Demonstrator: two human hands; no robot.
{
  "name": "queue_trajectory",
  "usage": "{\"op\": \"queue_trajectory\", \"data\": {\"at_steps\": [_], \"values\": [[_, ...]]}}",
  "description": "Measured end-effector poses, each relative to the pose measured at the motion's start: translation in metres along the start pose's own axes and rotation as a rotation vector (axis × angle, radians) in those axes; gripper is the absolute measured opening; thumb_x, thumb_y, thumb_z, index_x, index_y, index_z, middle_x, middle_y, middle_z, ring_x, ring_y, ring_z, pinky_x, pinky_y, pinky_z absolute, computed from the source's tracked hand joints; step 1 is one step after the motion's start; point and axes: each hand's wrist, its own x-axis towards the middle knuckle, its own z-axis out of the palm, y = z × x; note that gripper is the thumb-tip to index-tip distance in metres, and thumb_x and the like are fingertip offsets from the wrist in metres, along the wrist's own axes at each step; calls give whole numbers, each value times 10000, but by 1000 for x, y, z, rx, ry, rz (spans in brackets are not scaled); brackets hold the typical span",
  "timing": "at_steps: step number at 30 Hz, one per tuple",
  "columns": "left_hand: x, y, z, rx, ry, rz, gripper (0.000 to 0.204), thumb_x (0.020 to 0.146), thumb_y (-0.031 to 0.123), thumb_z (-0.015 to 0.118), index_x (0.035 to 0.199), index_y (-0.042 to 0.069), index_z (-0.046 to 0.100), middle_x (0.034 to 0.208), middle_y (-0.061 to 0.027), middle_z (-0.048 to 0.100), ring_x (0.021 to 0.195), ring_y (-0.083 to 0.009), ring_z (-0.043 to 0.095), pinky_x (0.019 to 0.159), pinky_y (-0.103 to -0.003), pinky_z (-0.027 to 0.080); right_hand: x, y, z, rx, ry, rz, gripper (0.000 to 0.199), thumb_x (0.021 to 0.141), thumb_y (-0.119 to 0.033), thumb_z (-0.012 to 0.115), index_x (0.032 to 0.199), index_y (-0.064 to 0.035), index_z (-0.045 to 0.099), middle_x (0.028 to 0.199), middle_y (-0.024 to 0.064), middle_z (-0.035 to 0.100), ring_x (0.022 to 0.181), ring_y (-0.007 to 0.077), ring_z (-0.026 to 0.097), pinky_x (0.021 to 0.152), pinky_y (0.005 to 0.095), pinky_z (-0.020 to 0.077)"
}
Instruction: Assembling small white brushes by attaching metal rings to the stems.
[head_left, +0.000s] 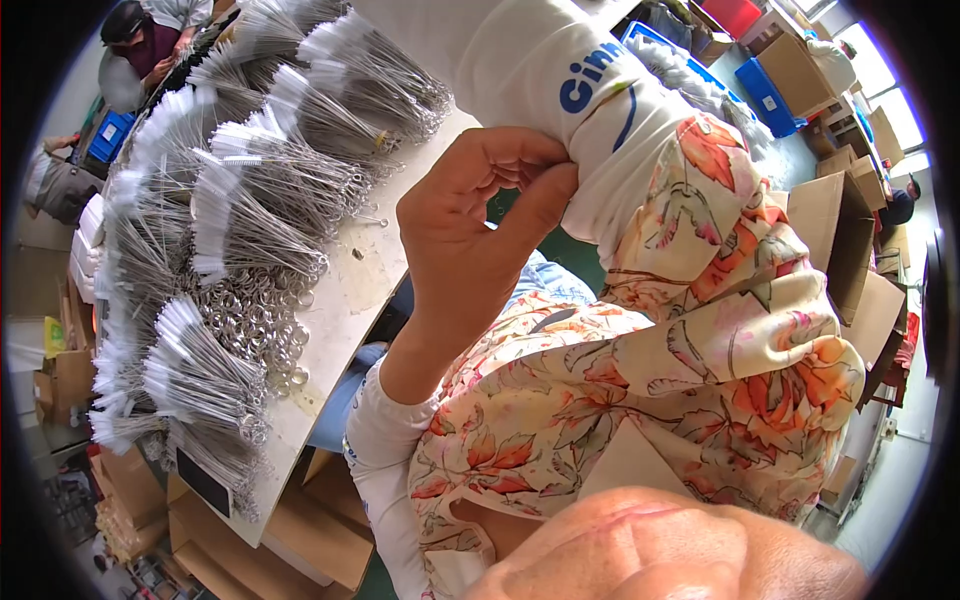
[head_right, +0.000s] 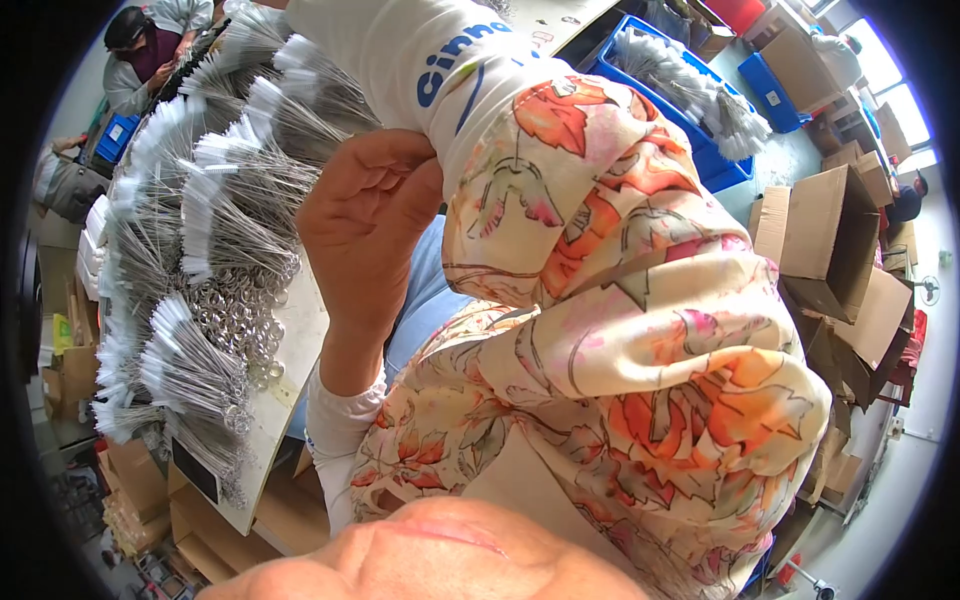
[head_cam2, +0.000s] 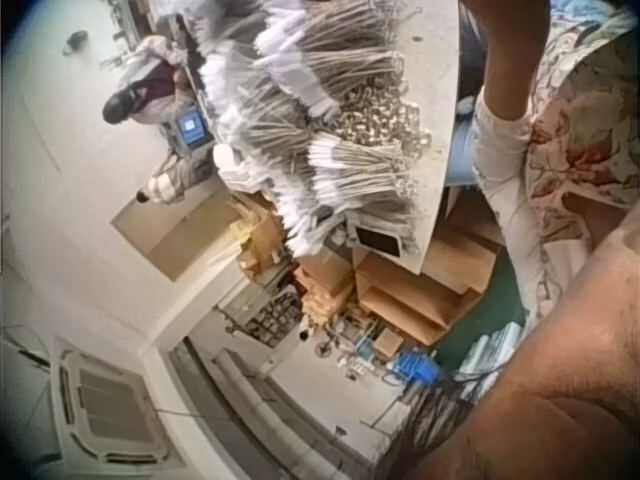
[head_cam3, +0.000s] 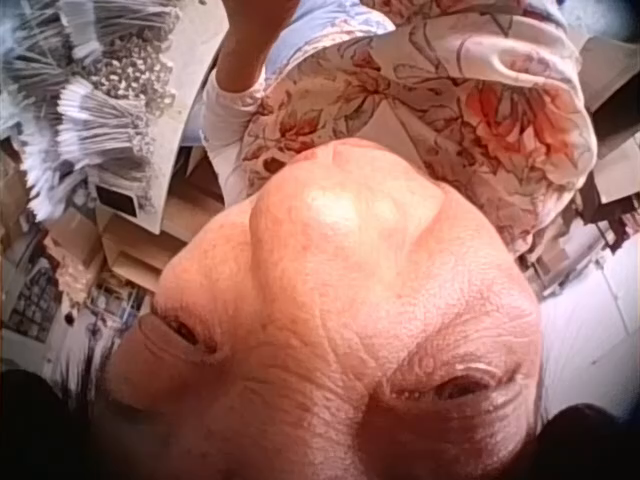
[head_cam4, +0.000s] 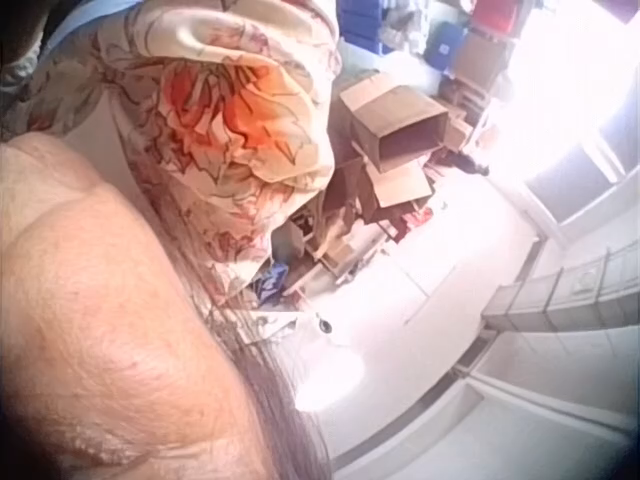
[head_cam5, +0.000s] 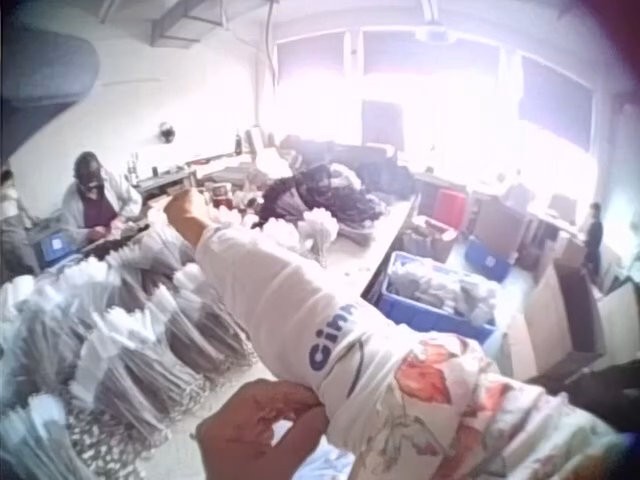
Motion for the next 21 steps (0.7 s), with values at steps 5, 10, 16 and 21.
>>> {"op": "queue_trajectory", "data": {"at_steps": [5, 10, 16, 21], "values": [[-3, -1, -3, 202, 93, 27, 190, 770, -18, 674, 950, -14, 614, 878, -65, 623, 785, -119, 588, 731, -235, 467, -2, -23, -14, -316, 109, 26, 159, 854, -179, 611, 938, -69, 689, 815, 59, 672, 678, 192, 630, 609, 309, 521], [-9, -12, -14, 235, -175, 44, 141, 772, -10, 586, 911, -33, 603, 916, -104, 573, 844, -205, 570, 770, -308, 450, -9, -34, -36, -638, 213, 48, 147, 857, -158, 602, 933, -63, 684, 805, 49, 664, 656, 179, 619, 600, 300, 517], [-8, -14, -68, -648, 10, -231, 300, 885, 203, 512, 638, 105, 371, 583, 16, 364, 469, -80, 293, 514, -244, 340, -4, -43, -69, -1010, 312, 97, 135, 860, -133, 591, 928, -56, 678, 794, 38, 655, 630, 164, 606, 591, 288, 513], [8, -49, -122, 684, 57, 130, 229, 772, 35, 619, 597, 62, 475, 600, 2, 529, 524, -34, 418, 486, -203, 323, 0, -66, -90, -1323, 387, 139, 126, 863, -112, 581, 923, -50, 673, 784, 29, 647, 608, 152, 595, 583, 278, 509]]}}
